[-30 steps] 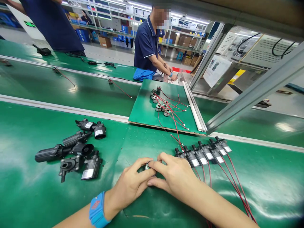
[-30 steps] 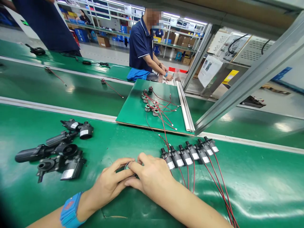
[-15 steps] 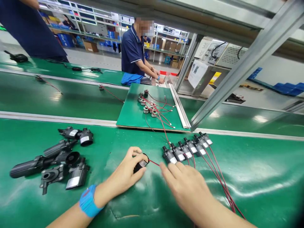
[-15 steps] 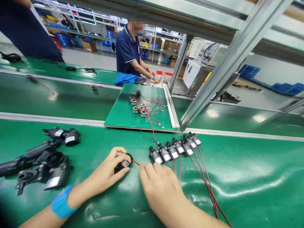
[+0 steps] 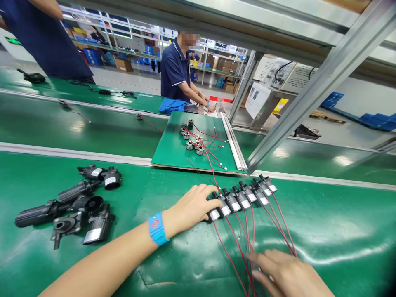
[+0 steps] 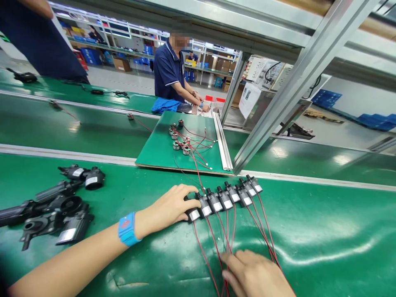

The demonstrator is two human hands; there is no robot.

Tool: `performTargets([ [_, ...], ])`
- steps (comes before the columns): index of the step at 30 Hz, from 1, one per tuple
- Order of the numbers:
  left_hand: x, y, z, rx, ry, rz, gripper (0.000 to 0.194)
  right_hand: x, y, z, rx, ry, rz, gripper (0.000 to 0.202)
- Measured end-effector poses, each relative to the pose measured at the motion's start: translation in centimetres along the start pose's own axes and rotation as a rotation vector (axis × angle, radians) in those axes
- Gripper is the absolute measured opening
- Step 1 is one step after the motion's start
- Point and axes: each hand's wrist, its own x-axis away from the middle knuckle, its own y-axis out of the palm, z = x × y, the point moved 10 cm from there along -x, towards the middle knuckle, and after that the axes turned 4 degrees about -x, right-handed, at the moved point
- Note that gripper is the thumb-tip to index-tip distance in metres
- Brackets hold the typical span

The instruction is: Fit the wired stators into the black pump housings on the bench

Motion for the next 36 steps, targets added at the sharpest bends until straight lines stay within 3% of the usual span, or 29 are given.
performTargets([
  [3,0.8,-1.5,0.2,-0.096,-0.053,0.089,0.058,-5.8,-2.9,0.5,-0.003,0.036,0.071,0.022],
  [6,4.7,-4.8,-2.0,-0.194,-0.218,0.147,0.035,-13.4,-4.8,0.8,0.018,0.045,0.122,0.029],
  [8,9.4,-7.3,-4.9,-0.329,-0.413,0.131,0.012,-18.9,-5.6,0.8,0.028,0.02,0.179,0.033],
  [12,20.9,-11.4,-9.7,-0.62,-0.811,-0.001,0.039,-28.9,-5.4,1.0,0.122,0.015,0.242,0.032],
  [15,27.5,-12.6,-11.0,-0.633,-1.076,-0.097,0.053,-34.7,-4.2,1.4,0.202,0.076,0.219,0.041],
  [17,29.4,-12.2,-10.9,-0.609,-1.152,-0.14,0.061,-37.5,-3.1,2.1,0.246,0.145,0.161,0.044],
  [20,28.7,-11.0,-10.2,-0.65,-1.063,-0.13,0.06,-39.5,-2.1,2.9,0.286,0.206,0.091,0.041],
  [25,25.7,-8.1,-9.8,-0.615,-0.928,-0.082,0.037,-39.1,-2.1,2.9,0.349,0.18,0.074,0.035],
  [31,21.4,-4.0,-8.7,-0.098,-0.778,-0.027,0.03,-36.8,-2.9,2.4,0.325,0.112,0.115,0.034],
  [34,19.5,-3.7,-8.2,0.22,-0.739,0.118,0.03,-34.0,-3.6,1.5,0.234,0.07,0.175,0.038],
  [36,18.2,-4.1,-8.0,0.358,-0.726,0.25,0.036,-31.0,-4.7,0.1,0.005,-0.013,0.234,0.042],
])
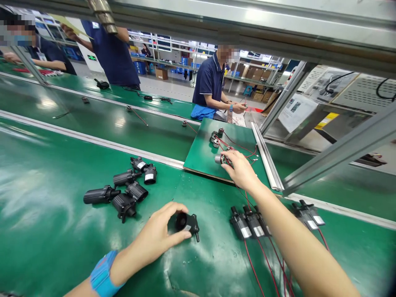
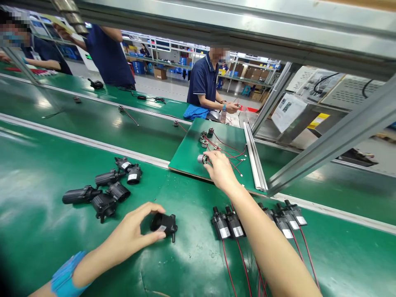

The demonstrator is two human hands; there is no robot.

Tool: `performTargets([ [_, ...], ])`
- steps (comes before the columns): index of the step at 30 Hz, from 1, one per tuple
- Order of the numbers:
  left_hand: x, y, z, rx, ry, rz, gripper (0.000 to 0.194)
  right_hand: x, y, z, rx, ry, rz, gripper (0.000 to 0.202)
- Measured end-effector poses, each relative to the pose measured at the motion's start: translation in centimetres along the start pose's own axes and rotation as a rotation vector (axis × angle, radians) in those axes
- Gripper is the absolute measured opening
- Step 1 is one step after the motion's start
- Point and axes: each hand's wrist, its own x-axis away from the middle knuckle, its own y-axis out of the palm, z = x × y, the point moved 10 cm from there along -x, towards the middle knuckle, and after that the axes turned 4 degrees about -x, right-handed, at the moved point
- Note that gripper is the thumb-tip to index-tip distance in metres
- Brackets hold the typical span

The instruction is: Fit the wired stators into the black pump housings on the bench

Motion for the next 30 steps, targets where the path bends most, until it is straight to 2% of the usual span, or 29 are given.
performTargets([
  [3,-1.2,0.7,1.3,0.164,0.0,0.086,0.053,5.2,-3.2,-3.0,-0.395,-0.099,0.031,0.042],
  [5,-1.9,1.8,2.2,0.229,0.01,0.105,0.062,8.7,-4.4,-5.0,-0.487,-0.122,-0.036,0.043],
  [7,-2.3,3.2,3.1,0.275,0.038,0.106,0.067,11.5,-4.7,-6.7,-0.511,-0.129,-0.127,0.043],
  [10,-2.2,5.0,4.1,0.323,0.081,0.097,0.071,14.2,-3.6,-8.2,-0.452,-0.126,-0.243,0.04],
  [13,-1.8,6.2,4.5,0.321,0.115,0.075,0.072,15.2,-1.9,-8.5,-0.331,-0.119,-0.289,0.042],
  [15,-1.4,6.5,4.7,0.307,0.136,0.07,0.072,15.1,-1.2,-8.6,-0.271,-0.123,-0.275,0.045],
  [20,-1.1,6.1,4.1,0.327,0.118,0.106,0.075,14.3,-0.1,-8.2,-0.189,-0.094,-0.212,0.045],
  [25,-0.9,6.1,3.6,0.325,0.126,0.128,0.067,14.2,1.5,-8.4,-0.21,-0.171,-0.253,0.05],
  [28,-0.7,5.9,3.7,0.301,0.18,0.16,0.062,14.3,2.0,-8.0,-0.215,-0.16,-0.26,0.06],
  [30,-0.7,5.8,4.3,0.265,0.253,0.168,0.051,14.5,2.0,-7.8,-0.234,-0.136,-0.255,0.07],
])
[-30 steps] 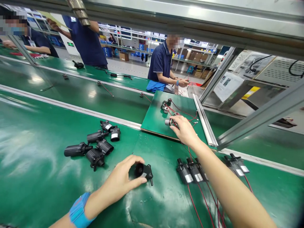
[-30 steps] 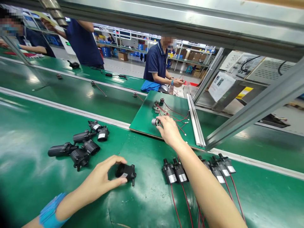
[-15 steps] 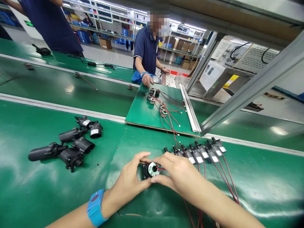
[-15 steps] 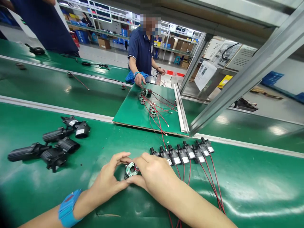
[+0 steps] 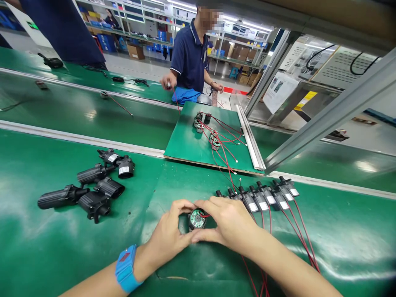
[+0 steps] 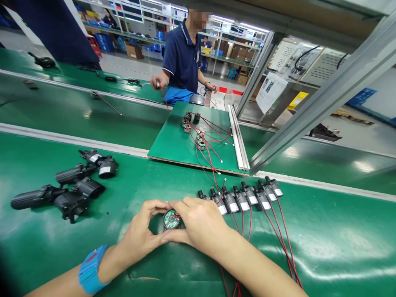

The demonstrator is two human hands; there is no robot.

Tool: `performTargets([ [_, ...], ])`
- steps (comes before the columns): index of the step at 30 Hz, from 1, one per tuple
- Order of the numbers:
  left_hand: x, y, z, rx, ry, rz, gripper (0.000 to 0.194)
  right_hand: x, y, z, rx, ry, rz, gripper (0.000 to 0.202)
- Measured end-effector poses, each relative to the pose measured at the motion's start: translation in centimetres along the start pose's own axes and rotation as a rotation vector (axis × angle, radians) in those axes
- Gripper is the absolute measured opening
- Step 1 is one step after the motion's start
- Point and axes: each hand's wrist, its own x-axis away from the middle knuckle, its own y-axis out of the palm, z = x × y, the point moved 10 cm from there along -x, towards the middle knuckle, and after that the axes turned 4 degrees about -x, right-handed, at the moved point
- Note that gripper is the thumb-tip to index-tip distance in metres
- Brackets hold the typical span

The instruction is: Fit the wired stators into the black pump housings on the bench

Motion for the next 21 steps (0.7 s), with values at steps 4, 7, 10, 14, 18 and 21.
performTargets([
  [4,0.0,0.8,1.9,-0.113,0.166,-0.129,0.02,0.6,-0.1,-0.4,-0.017,-0.024,-0.02,0.057],
  [7,0.4,0.6,3.3,-0.253,0.298,-0.163,0.019,1.1,-0.3,-1.0,0.0,-0.068,-0.019,0.044],
  [10,0.6,0.0,3.9,-0.341,0.359,-0.143,0.023,1.2,-0.1,-1.4,0.063,-0.086,-0.004,0.043],
  [14,0.2,1.2,3.2,-0.342,0.275,-0.257,0.022,0.9,0.7,-1.0,0.189,-0.042,-0.057,0.046],
  [18,-0.6,2.5,1.9,-0.226,0.104,-0.284,0.018,2.6,-2.2,-1.4,0.371,-0.057,0.062,0.043],
  [21,-1.9,3.3,0.9,-0.161,-0.016,-0.343,0.029,6.2,-5.4,-1.6,0.52,-0.021,0.187,0.029],
])
